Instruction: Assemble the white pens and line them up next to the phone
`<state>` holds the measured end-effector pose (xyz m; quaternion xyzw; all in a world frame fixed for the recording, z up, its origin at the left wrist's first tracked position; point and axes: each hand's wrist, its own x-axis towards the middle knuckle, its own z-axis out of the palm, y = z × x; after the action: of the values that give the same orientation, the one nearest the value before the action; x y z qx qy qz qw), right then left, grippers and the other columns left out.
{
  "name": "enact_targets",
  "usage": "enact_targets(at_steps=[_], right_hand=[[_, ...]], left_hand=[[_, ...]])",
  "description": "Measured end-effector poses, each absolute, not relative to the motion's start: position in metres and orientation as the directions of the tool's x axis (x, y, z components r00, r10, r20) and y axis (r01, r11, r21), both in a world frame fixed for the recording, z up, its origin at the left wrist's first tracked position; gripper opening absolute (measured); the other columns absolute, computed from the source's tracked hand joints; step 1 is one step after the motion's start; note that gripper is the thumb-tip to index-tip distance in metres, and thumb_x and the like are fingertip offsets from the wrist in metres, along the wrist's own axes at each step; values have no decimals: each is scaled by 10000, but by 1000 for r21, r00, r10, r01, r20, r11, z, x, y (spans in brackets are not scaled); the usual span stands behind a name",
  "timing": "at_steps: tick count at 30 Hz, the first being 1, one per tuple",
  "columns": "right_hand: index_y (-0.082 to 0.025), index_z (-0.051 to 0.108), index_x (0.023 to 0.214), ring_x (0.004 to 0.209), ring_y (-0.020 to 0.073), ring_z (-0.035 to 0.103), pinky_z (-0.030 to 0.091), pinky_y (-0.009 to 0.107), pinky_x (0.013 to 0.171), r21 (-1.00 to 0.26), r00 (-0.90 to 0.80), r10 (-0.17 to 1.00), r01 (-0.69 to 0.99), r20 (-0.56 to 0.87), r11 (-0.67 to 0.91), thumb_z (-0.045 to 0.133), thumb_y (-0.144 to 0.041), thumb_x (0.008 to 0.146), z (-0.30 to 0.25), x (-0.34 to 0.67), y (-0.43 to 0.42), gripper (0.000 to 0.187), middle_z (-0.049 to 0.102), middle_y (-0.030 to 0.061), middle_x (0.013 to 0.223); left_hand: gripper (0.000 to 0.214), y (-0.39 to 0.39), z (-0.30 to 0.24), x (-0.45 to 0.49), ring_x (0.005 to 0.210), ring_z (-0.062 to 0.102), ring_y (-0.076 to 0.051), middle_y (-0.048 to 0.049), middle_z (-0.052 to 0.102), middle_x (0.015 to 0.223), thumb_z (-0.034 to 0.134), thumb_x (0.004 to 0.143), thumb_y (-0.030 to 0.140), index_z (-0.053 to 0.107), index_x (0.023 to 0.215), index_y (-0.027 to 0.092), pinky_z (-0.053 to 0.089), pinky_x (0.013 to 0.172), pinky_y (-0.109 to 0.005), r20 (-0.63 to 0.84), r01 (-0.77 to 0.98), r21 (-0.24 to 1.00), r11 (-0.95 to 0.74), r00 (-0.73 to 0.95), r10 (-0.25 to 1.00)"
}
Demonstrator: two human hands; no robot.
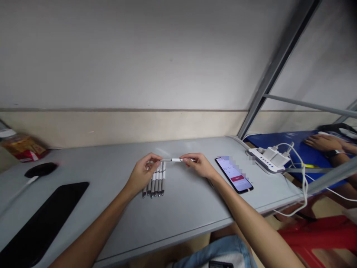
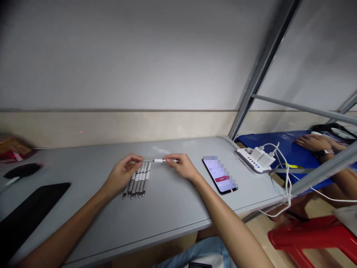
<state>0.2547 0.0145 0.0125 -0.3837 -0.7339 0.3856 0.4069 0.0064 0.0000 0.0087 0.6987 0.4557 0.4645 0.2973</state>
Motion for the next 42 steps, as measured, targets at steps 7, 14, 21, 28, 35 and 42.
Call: enact_targets(at_steps=[7,14,21,28,35,42], right_hand=[[-170,724,1029,812,171,595,428,277,682,-870,-392,857,221,335,441,568,-388,867,11,253,15,313,715,78,966],[-172,727,1015,747,152,583,433,274,681,-872,-394,864,242,312,426,567,-359,870,9,254,16,286,714,52,869],[-195,727,1019,860,177,615,436,290,742,-847,-373,850,238,372,475,572,-391,874,12,254,14,289,717,72,981],[-158,727,974,684,138,538,394,257,639,-891,-428,861,224,275,395,565,-417,869,11,254,13,323,654,35,737],[-133,718,948,596,106,458,345,235,580,-931,-458,867,189,197,312,577,-431,856,18,258,12,342,556,-3,637],[-156,724,952,746,156,585,413,261,679,-888,-468,841,214,273,407,599,-393,850,16,253,9,287,691,54,799]], left_hand=[[268,0,4,9,675,561,-133,-10,596,762,511,872,435,595,941,189,454,593,-245,232,359,894,-266,134,963],[227,-3,6,11,753,574,-134,-4,590,832,617,813,387,572,935,201,456,651,-240,347,316,864,-393,192,918],[377,-3,4,15,595,535,-122,4,581,670,420,907,496,577,766,183,408,550,-237,185,355,905,-232,162,969],[227,-5,7,9,668,572,-139,9,635,733,491,886,376,632,865,199,426,632,-259,344,562,717,-411,227,911],[242,-10,12,12,720,588,-150,-11,650,815,489,890,402,610,968,207,435,630,-258,358,570,686,-451,275,892],[302,-10,10,14,668,534,-148,3,597,725,366,954,347,590,811,204,404,659,-281,324,654,502,-566,464,824]])
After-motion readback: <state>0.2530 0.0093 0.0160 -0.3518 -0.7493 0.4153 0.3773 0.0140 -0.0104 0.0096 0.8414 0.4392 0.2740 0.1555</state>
